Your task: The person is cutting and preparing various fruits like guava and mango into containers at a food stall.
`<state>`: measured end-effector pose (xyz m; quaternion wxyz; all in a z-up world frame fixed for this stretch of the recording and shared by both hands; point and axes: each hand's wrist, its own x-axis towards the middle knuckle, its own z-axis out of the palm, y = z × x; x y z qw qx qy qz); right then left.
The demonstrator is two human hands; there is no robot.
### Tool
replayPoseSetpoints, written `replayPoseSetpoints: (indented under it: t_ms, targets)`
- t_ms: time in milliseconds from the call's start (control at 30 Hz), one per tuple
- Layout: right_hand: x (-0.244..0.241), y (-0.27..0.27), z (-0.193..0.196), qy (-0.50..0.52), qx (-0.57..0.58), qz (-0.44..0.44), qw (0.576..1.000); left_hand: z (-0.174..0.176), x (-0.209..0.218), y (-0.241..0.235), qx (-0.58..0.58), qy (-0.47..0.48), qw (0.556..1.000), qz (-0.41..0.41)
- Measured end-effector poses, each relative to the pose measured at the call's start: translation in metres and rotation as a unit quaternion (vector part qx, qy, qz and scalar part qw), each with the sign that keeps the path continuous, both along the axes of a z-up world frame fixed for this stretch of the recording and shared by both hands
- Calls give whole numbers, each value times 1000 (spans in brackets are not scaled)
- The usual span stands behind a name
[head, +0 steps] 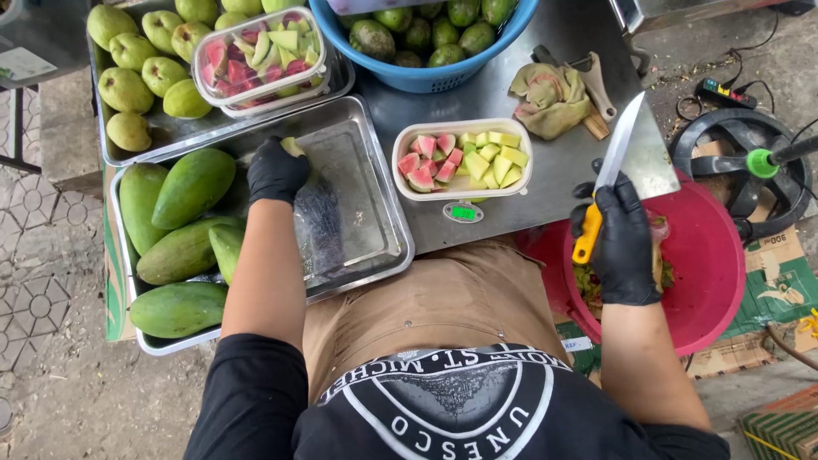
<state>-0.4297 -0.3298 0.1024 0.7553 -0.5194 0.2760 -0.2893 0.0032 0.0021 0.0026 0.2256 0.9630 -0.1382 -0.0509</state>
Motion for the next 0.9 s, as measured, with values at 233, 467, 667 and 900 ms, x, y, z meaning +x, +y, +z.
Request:
replayPoseSetpoints:
  t_ms: [233, 467, 667, 900]
  targets:
    - [5, 27, -37, 85, -26, 130, 988, -10, -20, 4, -543, 446, 708, 68]
    - [52, 75, 15, 103, -165, 270, 943, 103, -132, -82, -707, 602, 353, -115]
    - [66, 89, 59, 55, -539, 142, 828, 116, -176, -124, -694, 475, 499, -208]
    - [69, 91, 66, 134, -628, 109, 759, 121, -195, -134, -693, 344, 586, -240]
